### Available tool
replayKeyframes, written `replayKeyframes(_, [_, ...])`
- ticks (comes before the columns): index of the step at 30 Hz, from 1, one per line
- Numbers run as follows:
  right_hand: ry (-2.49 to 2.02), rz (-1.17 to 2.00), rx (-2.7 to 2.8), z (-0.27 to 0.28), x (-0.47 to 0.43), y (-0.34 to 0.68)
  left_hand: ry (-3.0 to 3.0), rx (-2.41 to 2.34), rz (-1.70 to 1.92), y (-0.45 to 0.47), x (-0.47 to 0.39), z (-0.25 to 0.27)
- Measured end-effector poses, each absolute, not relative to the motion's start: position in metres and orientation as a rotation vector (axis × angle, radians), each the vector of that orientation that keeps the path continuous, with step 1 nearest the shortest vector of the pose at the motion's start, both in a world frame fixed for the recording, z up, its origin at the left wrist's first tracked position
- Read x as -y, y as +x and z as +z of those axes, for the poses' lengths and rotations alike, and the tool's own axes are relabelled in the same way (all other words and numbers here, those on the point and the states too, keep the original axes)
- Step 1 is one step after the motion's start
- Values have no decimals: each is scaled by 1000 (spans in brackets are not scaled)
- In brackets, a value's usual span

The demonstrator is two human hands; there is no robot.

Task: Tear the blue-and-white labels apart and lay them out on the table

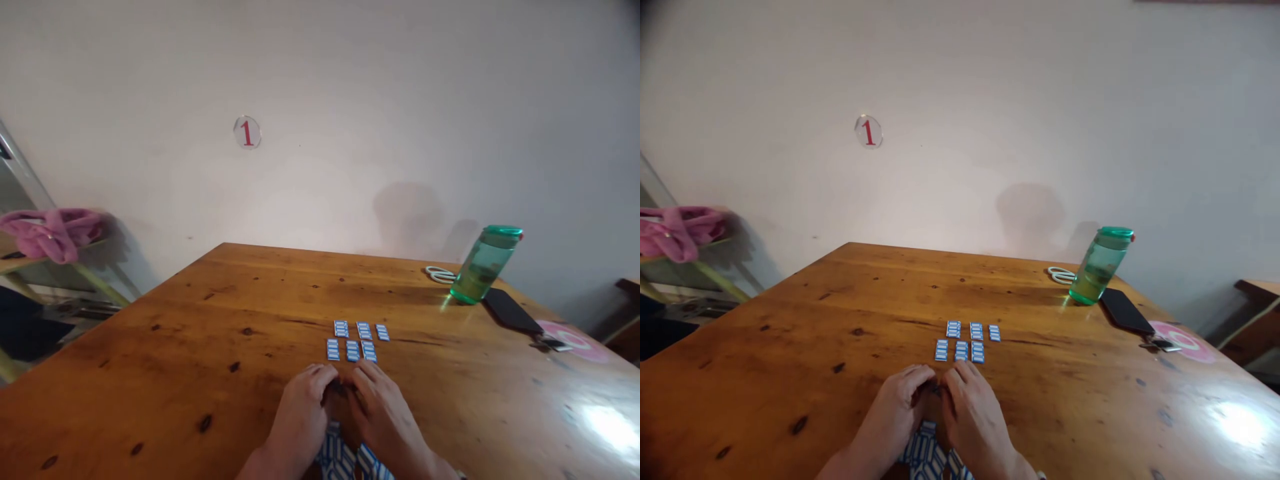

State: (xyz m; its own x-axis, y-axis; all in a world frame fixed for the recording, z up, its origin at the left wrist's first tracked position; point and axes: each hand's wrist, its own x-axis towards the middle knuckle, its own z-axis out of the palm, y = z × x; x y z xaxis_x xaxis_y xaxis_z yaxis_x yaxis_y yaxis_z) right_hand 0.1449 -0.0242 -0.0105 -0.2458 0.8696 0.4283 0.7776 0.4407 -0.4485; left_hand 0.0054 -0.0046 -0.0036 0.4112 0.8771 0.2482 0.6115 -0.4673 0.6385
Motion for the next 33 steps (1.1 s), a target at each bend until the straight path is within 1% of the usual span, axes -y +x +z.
replayKeyframes(2, [-1421, 297, 1970, -7, 23, 144, 2159, -1279, 811, 5, 4, -3])
replayKeyframes(5, [-1549, 642, 1656, 1, 14, 155, 2052, -1337, 865, 4, 4, 1])
replayKeyframes(10, [-1641, 816, 1408, 13, -1, 204, 2020, -1427, 901, 2, 4, 7])
replayKeyframes(16, [-1768, 920, 1148, 8, -5, 233, 2098, -1394, 892, 2, 6, 9])
replayKeyframes(24, [-1912, 1025, 1074, -3, -23, 230, 2096, -1395, 868, 3, 8, 11])
replayKeyframes(28, [-2006, 976, 1103, -11, -31, 230, 2116, -1391, 847, 2, 9, 11])
replayKeyframes(33, [-2100, 818, 1168, -20, -35, 231, 2128, -1365, 843, 2, 9, 10])
